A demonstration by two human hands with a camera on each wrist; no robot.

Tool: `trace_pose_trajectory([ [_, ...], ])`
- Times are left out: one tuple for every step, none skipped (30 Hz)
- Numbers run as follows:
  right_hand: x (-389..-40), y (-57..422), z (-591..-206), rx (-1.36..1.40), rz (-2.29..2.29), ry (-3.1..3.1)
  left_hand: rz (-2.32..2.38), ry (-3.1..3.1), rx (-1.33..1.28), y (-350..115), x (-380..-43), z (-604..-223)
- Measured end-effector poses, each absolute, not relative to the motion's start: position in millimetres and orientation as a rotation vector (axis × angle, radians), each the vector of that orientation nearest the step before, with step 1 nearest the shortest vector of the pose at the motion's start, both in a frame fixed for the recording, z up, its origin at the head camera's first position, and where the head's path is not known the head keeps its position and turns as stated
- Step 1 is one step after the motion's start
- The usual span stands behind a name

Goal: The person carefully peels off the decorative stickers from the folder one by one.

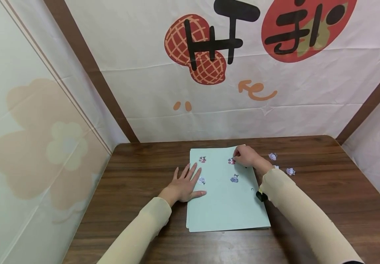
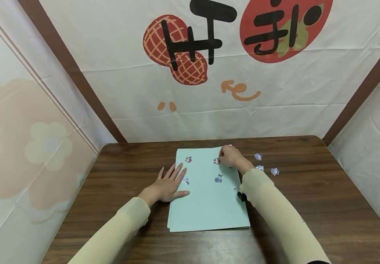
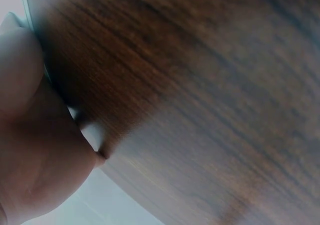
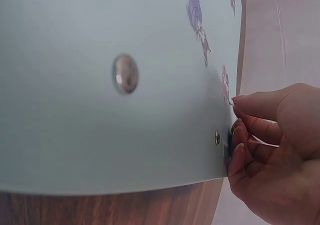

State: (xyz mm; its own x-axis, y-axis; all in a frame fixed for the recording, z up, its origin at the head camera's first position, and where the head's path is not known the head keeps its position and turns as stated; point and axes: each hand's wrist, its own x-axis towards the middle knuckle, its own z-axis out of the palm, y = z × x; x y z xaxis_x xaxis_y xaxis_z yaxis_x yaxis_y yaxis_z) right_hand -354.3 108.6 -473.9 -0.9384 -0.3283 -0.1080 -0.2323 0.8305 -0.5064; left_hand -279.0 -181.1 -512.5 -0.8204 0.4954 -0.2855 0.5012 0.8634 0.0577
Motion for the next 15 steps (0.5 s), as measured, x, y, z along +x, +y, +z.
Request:
trace_pose_trajectory([
  [-354,108,-474,-0.435,-0.747,2.820,-0.029,2.747,0.751,-181,-279,-512],
  [-355,108,-474,-0.436,-0.751,2.817,-0.039,2.746,0.748,-181,-278,-510],
  [-355,108,-473,-0.438,-0.752,2.816,-0.051,2.748,0.749,-181,-278,-509],
  [-355,107,-473,-0.438,-0.752,2.817,-0.061,2.748,0.745,-181,-277,-507],
  [-356,107,-473,-0.436,-0.751,2.817,-0.061,2.749,0.745,-181,-277,-508],
  [-356,106,-473,-0.434,-0.748,2.818,-0.071,2.747,0.741,-181,-276,-507],
  [-356,106,-472,-0.430,-0.745,2.818,-0.080,2.748,0.744,-181,-276,-506],
  [-357,106,-473,-0.428,-0.740,2.820,-0.077,2.748,0.746,-181,-276,-506],
  [-357,106,-472,-0.422,-0.736,2.821,-0.075,2.746,0.743,-181,-277,-507],
  [-357,105,-472,-0.412,-0.734,2.820,-0.063,2.744,0.740,-181,-277,-508],
  [-357,105,-472,-0.403,-0.733,2.816,-0.055,2.742,0.740,-181,-277,-509],
  [-357,104,-471,-0.391,-0.732,2.814,-0.054,2.739,0.740,-181,-278,-510],
  [-357,104,-471,-0.376,-0.731,2.814,-0.048,2.738,0.740,-182,-279,-512],
  [-356,103,-471,-0.361,-0.730,2.813,-0.041,2.736,0.739,-182,-280,-514],
  [-356,102,-470,-0.345,-0.726,2.812,-0.032,2.735,0.737,-182,-281,-517],
])
